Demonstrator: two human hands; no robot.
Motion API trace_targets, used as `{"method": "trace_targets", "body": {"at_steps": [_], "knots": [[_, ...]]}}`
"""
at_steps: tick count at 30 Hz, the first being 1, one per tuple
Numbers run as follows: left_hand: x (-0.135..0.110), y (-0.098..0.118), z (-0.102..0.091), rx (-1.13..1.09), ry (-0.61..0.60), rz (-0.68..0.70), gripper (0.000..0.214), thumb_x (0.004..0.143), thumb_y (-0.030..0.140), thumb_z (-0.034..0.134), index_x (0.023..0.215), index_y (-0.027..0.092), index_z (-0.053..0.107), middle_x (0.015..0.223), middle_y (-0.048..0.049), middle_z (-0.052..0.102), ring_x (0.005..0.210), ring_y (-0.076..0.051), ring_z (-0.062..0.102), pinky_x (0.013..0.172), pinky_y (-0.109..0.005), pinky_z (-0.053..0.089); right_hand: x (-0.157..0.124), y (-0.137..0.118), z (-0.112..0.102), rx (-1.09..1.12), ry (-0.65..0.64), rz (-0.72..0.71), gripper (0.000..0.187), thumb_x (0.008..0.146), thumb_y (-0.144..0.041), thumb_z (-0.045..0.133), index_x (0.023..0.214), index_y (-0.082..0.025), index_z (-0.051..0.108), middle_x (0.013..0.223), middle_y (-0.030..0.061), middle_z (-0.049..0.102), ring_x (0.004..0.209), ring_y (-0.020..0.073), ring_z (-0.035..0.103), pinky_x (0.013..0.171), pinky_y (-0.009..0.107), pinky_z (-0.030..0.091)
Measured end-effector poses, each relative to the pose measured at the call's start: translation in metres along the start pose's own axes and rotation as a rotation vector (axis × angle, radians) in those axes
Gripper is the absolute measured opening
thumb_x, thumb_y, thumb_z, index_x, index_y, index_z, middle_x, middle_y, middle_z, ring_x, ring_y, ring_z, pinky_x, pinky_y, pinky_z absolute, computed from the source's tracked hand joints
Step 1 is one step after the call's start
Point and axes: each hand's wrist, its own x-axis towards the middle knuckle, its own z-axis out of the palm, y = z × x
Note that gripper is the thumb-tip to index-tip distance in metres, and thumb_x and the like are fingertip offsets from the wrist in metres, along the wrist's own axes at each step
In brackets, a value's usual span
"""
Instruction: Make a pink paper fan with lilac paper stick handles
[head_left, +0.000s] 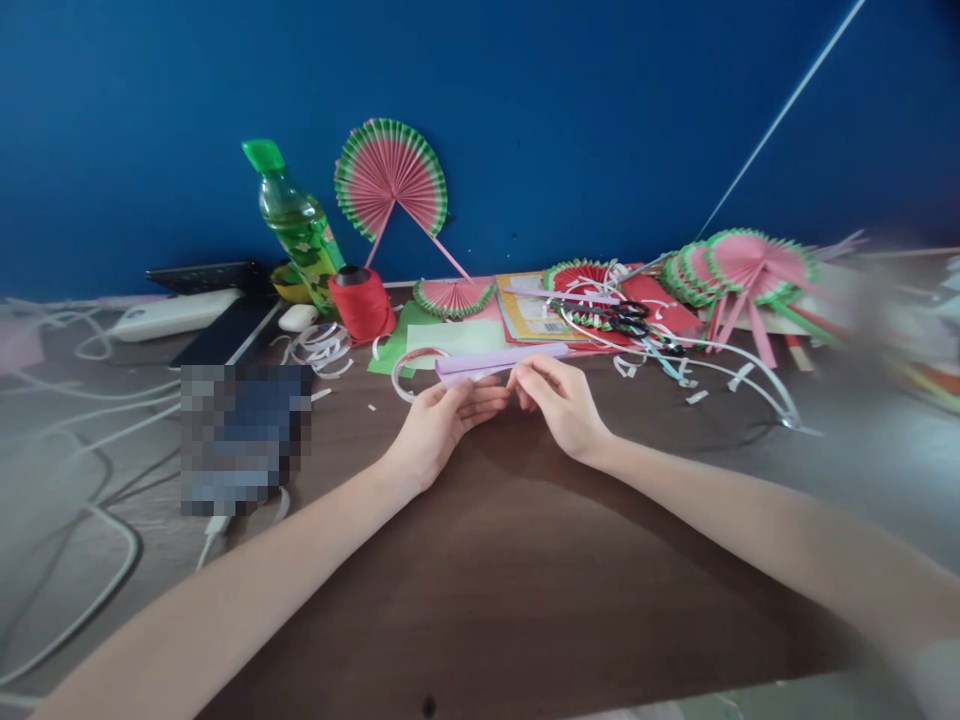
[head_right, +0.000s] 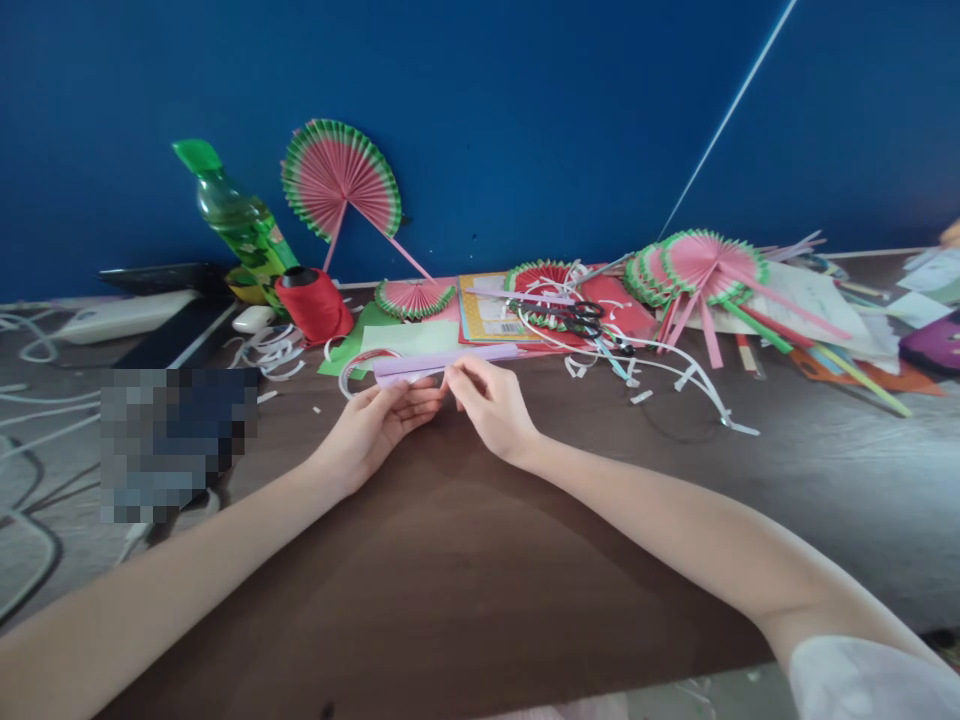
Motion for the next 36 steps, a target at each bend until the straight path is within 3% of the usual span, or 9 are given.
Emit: {"method": "trace_targets", "body": {"at_steps": [6, 11, 16, 22, 25, 30, 36], "knots": [[0.000, 0.000, 0.001, -0.014, 0.082, 0.093, 0.022, 0.084, 0.021, 0.049, 0.075, 0.012, 0.067, 0.067, -0.0041, 0.068, 0.067, -0.013, 0.063, 0.080, -0.031, 0.048, 0.000, 0.004, 0.004, 0.121, -0.063, 0.132, 0.035, 0.085, -0.047, 0.046, 0.066, -0.019, 0.056, 0.058, -0.0011, 0.054, 0.054, 0.0115, 0.048, 0.053, 0.026, 0.038], [-0.003, -0.003, 0.001, 0.072, -0.079, 0.107, 0.023, 0.083, 0.026, 0.051, 0.079, 0.012, 0.068, 0.074, -0.0076, 0.070, 0.075, -0.017, 0.064, 0.079, -0.033, 0.048, 0.003, 0.005, 0.006, 0.127, -0.181, 0.079, 0.040, 0.082, -0.053, 0.048, 0.061, -0.020, 0.055, 0.067, -0.0001, 0.055, 0.071, 0.0148, 0.052, 0.068, 0.028, 0.041], [-0.002, -0.006, -0.001, 0.114, -0.212, 0.097, 0.024, 0.083, 0.029, 0.053, 0.085, 0.012, 0.069, 0.082, -0.0095, 0.071, 0.086, -0.022, 0.064, 0.083, -0.036, 0.047, 0.004, 0.000, 0.007, 0.198, -0.168, 0.129, 0.039, 0.078, -0.049, 0.055, 0.055, -0.018, 0.053, 0.054, -0.0030, 0.044, 0.056, 0.0107, 0.042, 0.058, 0.027, 0.038], [-0.001, -0.008, -0.003, 0.197, -0.312, 0.078, 0.029, 0.082, 0.037, 0.056, 0.092, 0.014, 0.070, 0.088, -0.0103, 0.072, 0.095, -0.025, 0.062, 0.088, -0.038, 0.045, 0.002, -0.006, 0.009, 0.351, -0.143, 0.227, 0.031, 0.068, -0.049, 0.066, 0.063, -0.018, 0.062, 0.058, -0.0014, 0.056, 0.053, 0.0114, 0.048, 0.052, 0.028, 0.041], [-0.002, -0.007, -0.002, 0.222, -0.280, 0.083, 0.029, 0.080, 0.037, 0.058, 0.088, 0.013, 0.070, 0.085, -0.0109, 0.072, 0.087, -0.023, 0.064, 0.082, -0.037, 0.047, 0.002, -0.003, 0.008, 0.303, -0.104, 0.207, 0.032, 0.070, -0.047, 0.065, 0.059, -0.018, 0.059, 0.055, -0.0018, 0.054, 0.051, 0.0108, 0.047, 0.051, 0.027, 0.039], [-0.005, -0.005, 0.000, 0.291, -0.128, 0.118, 0.022, 0.079, 0.030, 0.058, 0.075, 0.011, 0.069, 0.068, -0.0079, 0.070, 0.059, -0.013, 0.060, 0.066, -0.029, 0.047, 0.003, 0.001, 0.006, 0.270, -0.053, 0.140, 0.029, 0.076, -0.042, 0.060, 0.061, -0.018, 0.053, 0.058, -0.0022, 0.052, 0.056, 0.0102, 0.047, 0.058, 0.027, 0.040], [-0.004, -0.005, -0.001, 0.318, -0.154, 0.123, 0.019, 0.077, 0.028, 0.059, 0.079, 0.011, 0.069, 0.071, -0.0066, 0.071, 0.063, -0.013, 0.061, 0.067, -0.027, 0.047, 0.004, 0.001, 0.006, 0.209, -0.078, 0.117, 0.031, 0.080, -0.043, 0.055, 0.063, -0.019, 0.047, 0.060, -0.0028, 0.047, 0.058, 0.0098, 0.043, 0.057, 0.026, 0.037]]}}
